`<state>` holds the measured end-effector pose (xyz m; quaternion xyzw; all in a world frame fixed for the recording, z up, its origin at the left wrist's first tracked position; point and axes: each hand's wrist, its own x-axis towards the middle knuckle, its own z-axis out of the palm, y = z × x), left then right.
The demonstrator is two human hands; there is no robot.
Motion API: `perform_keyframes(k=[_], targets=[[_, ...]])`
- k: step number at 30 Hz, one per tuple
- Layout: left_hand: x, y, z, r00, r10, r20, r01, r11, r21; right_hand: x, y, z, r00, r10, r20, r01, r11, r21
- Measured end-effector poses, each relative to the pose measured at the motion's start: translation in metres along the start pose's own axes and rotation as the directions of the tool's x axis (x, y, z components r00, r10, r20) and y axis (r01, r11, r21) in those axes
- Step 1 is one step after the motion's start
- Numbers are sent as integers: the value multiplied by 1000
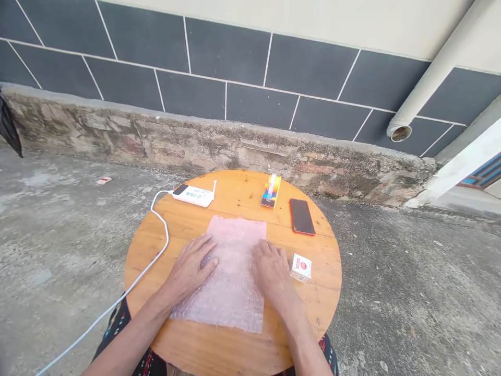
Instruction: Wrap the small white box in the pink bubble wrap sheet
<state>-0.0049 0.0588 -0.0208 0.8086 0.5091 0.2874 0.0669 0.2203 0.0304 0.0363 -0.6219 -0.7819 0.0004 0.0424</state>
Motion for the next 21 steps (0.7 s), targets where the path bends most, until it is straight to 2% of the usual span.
perform_keyframes(k=[5, 10, 15, 18, 21], targets=[[0, 1, -1, 1000, -4, 1, 4, 1000, 14, -23, -24, 19, 982, -175, -68, 183, 975, 126], [0, 0, 0, 1000, -3, 6, 3, 1000, 8, -47, -2, 31, 993, -75, -93, 84, 991, 103], [0, -2, 2, 1000, -10, 7, 10, 1000, 7, -68, 17, 43, 977, -54, -207, 65, 997, 48], [-3, 1, -6, 1000, -13, 6, 13, 999, 40, -69, 15, 46, 972, -50, -230, 64, 996, 54], [-17, 6, -20, 998, 50, 27, -52, 995, 85, -67, 12, 45, 971, -44, -233, 63, 995, 78]])
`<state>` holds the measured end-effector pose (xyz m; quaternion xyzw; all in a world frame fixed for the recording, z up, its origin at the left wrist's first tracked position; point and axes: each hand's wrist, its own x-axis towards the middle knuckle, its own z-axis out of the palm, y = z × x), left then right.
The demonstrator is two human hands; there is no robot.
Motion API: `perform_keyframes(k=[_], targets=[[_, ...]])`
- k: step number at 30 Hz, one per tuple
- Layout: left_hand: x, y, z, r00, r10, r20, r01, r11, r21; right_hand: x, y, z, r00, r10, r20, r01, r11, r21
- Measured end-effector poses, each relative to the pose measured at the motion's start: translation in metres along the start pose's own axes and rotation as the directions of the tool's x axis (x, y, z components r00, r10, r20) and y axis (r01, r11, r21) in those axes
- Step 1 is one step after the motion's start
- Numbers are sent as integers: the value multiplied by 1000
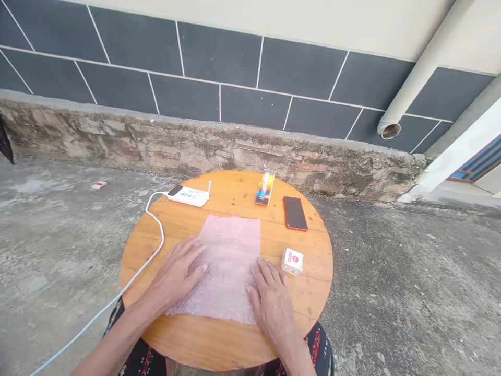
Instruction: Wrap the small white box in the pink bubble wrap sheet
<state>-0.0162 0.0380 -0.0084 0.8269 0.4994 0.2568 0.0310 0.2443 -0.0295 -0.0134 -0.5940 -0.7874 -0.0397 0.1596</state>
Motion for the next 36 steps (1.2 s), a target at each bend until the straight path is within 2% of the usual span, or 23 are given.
perform_keyframes(k=[2, 4, 8, 15, 18, 20, 24, 27, 30, 36], targets=[[-13, 0, -6, 997, 72, 42, -72, 997, 5, 1, 0, -1, 1000, 0, -7, 0, 1000, 14], [-27, -3, -6, 993, 96, 73, -97, 995, 7, 0, 0, -2, 1000, 0, -18, 1, 1000, 22], [-46, -12, 5, 994, 101, 42, -102, 995, 12, -1, 0, -1, 999, -9, -40, 10, 1000, 21], [-47, -12, 8, 998, 58, -3, -58, 998, -34, -1, 10, 6, 990, -11, -141, 15, 1000, 23], [-47, -10, 7, 999, 47, -20, -48, 998, -44, -6, 2, 1, 978, 37, -204, -35, 999, 15], [-47, -10, 8, 999, 47, -25, -48, 998, -45, -8, -15, -4, 985, 25, -169, -22, 999, 24], [-47, -11, 8, 998, 55, -34, -57, 997, -42, -5, -57, -11, 997, -77, 22, 74, 991, 109], [-47, -11, 8, 997, 64, -31, -65, 997, -36, -3, -72, -8, 987, -122, 106, 105, 983, 151], [-46, -10, 7, 998, 59, -14, -60, 998, -33, -13, -63, -7, 987, -123, 106, 108, 984, 141], [-45, -8, 5, 999, 33, 4, -33, 999, -43, -55, -21, -17, 981, -188, 36, 184, 978, 100]])
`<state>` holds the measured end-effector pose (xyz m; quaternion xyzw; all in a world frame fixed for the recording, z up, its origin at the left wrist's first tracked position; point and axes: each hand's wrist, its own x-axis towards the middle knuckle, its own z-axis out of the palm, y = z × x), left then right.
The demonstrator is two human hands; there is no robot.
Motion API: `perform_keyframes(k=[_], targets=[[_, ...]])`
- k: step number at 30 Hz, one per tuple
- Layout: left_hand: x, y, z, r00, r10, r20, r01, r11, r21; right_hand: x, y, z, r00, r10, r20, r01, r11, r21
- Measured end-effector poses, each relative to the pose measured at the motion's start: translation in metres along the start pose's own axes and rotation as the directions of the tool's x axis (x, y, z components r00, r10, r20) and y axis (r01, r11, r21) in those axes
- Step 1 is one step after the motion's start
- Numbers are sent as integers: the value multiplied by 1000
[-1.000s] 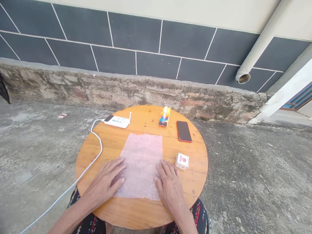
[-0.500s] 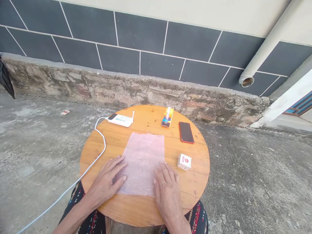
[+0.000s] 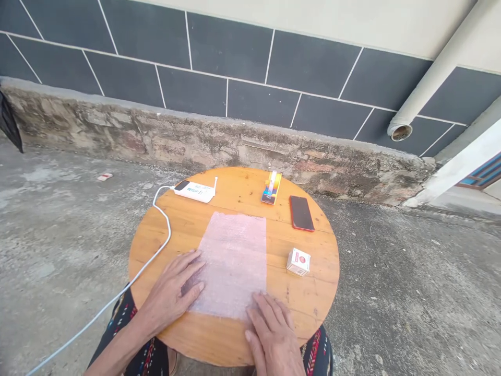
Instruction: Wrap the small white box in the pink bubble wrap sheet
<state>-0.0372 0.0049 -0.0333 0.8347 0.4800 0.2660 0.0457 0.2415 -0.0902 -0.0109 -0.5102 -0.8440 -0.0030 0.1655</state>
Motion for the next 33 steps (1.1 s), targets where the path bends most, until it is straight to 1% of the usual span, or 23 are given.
perform_keyframes(k=[2, 4, 6, 8, 10, 11, 13, 16, 18, 20, 21, 22, 24, 25, 26, 28, 30, 31, 33], targets=[[0, -1, 1, 1000, 7, -6, -7, 1000, -1, -4, 3, -4, 999, 40, -31, -40, 999, 8], [0, -1, 2, 1000, 15, -17, -15, 1000, 2, 6, -1, -6, 994, 91, -56, -91, 996, 15], [0, -2, 3, 1000, 19, -25, -18, 1000, 7, 26, -9, -6, 990, 127, -61, -126, 992, 20], [0, -2, 3, 999, 19, -30, -19, 1000, 13, 50, -18, -3, 989, 142, -36, -141, 990, 26], [0, -2, 2, 999, 22, -37, -21, 1000, 20, 66, -23, 1, 990, 142, -5, -141, 989, 42], [0, -2, 2, 999, 25, -40, -24, 999, 22, 69, -24, 3, 990, 139, 7, -139, 989, 48], [0, -2, 2, 998, 27, -48, -26, 999, 20, 63, -21, 7, 992, 129, 18, -129, 990, 54], [-1, -1, 2, 999, 17, -51, -17, 1000, 5, 30, -2, 6, 995, 97, 8, -97, 994, 47], [-1, -2, 3, 999, 10, -50, -11, 1000, -7, 5, 15, -2, 992, 114, -45, -112, 993, 42], [-2, -2, 4, 999, 7, -51, -8, 1000, -15, -11, 33, -13, 964, 207, -170, -206, 978, 21], [-2, -3, 5, 999, 7, -52, -8, 1000, -16, -15, 41, -18, 935, 271, -228, -277, 961, 7], [-2, -4, 5, 998, 9, -56, -10, 1000, -15, -14, 49, -22, 904, 323, -279, -337, 942, 0], [-2, -6, 6, 998, 17, -63, -18, 1000, -7, -6, 65, -27, 841, 397, -367, -419, 908, 22], [-2, -6, 6, 998, 24, -66, -24, 1000, -2, 1, 72, -27, 813, 418, -405, -437, 898, 50], [-2, -6, 6, 997, 30, -69, -30, 1000, 4, 9, 79, -26, 798, 432, -420, -441, 894, 82], [-2, -6, 5, 997, 36, -74, -35, 999, 12, 23, 91, -21, 796, 448, -407, -423, 893, 156], [-1, -4, 4, 997, 33, -73, -32, 999, 16, 32, 99, -15, 817, 458, -350, -397, 887, 234], [-1, -3, 4, 997, 29, -69, -27, 999, 17, 34, 101, -12, 825, 466, -321, -390, 879, 274], [0, 0, 2, 998, 18, -56, -17, 1000, 15, 33, 101, -9, 823, 495, -278, -395, 851, 345]])
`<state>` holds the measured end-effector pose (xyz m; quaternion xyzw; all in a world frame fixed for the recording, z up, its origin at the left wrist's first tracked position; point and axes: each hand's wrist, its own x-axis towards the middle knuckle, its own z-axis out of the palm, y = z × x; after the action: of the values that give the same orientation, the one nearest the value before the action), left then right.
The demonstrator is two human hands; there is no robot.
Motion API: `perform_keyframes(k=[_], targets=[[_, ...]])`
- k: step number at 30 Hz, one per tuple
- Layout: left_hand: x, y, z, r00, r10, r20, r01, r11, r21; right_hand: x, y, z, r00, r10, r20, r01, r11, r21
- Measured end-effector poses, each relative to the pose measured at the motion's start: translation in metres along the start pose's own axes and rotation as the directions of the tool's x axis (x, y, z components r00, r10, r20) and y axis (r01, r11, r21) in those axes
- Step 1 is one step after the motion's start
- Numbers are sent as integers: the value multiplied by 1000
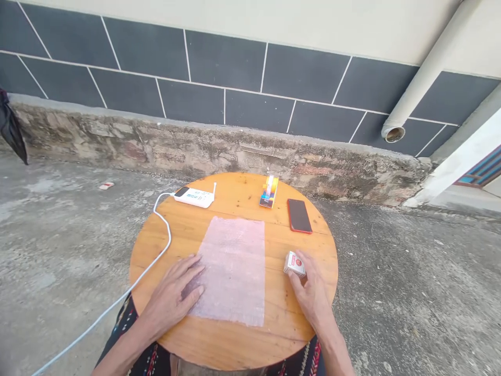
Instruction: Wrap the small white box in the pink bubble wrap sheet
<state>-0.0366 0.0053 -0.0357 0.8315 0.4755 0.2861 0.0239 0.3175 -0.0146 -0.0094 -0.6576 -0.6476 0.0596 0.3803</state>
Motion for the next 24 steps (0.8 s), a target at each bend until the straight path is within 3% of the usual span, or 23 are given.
perform_keyframes(k=[7, 11, 16, 20, 24], targets=[[1, 4, -3, 999, -33, 30, 34, 999, -32, -12, -19, -5, 989, 115, 94, -124, 986, 108], [2, 4, -3, 999, -31, 38, 33, 999, -40, -4, -59, 8, 989, -29, 144, -2, 978, 207], [2, 5, -3, 998, -38, 42, 40, 998, -41, 17, -104, 45, 934, -250, 254, 156, 928, 338], [2, 6, -3, 997, -49, 58, 52, 998, -46, 29, -109, 71, 908, -300, 292, 173, 904, 391], [3, 7, -5, 997, -55, 58, 58, 997, -59, 29, -101, 80, 900, -315, 300, 189, 905, 381]])
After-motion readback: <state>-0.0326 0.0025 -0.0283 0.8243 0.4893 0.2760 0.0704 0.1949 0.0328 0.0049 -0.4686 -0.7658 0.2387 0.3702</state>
